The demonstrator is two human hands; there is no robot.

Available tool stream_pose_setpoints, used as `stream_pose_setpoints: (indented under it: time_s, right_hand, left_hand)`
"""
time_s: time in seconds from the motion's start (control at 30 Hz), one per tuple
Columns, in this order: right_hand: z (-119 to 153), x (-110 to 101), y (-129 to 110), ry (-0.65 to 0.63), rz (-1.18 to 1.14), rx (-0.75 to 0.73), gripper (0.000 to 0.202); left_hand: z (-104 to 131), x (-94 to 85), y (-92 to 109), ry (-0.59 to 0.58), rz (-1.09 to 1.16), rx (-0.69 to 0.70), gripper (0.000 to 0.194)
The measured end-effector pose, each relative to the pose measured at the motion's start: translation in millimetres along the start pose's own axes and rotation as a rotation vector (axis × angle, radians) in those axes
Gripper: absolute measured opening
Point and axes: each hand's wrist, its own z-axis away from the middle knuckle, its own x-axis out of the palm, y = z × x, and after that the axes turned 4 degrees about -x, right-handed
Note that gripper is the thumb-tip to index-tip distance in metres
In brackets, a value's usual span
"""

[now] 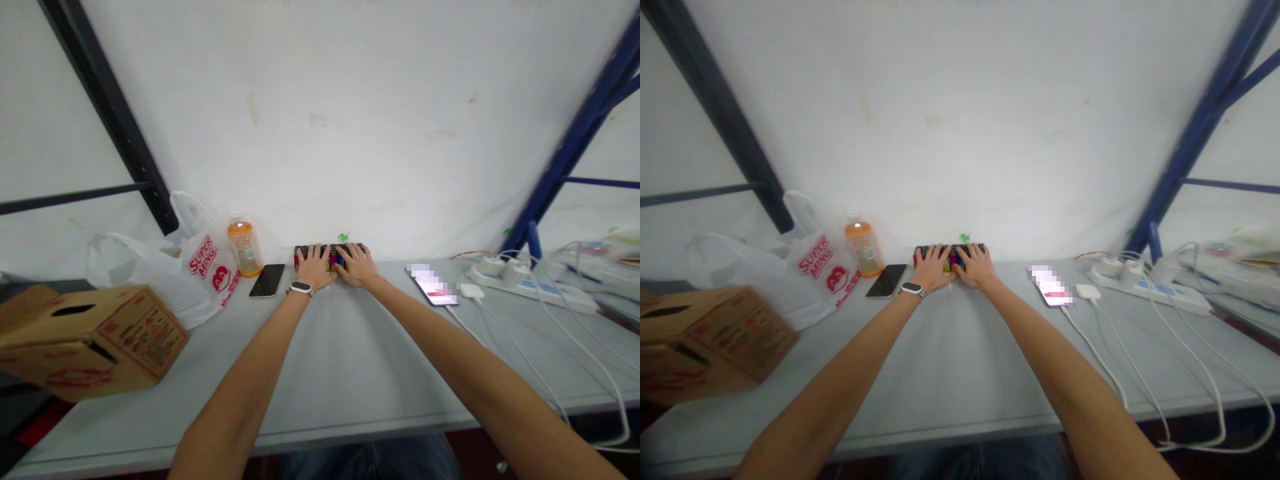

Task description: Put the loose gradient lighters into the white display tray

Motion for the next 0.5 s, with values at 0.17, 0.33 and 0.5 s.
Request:
stream_pose_setpoints:
  time_s: [0.17,0.33,0.5]
  right_hand:
    - [-0.6,1.4,1.4,0.002,-0.014,-0.002,0.059]
    - [-2.9,-2.7,0.7,-0.027,-0.046,0.01,0.06]
    - [22.9,-11.0,-3.5,0.149,-0.131,0.128,0.059]
  left_hand:
    - [-0.4,0.9,-1.3,-0.005,0.011,-0.004,0.076]
    - [-0.4,-3.1,-0.1,-0.007,0.037,-0.005,0.072]
    - [14.1,-19.7,7.4,0.134,0.074,-0.013,0.06]
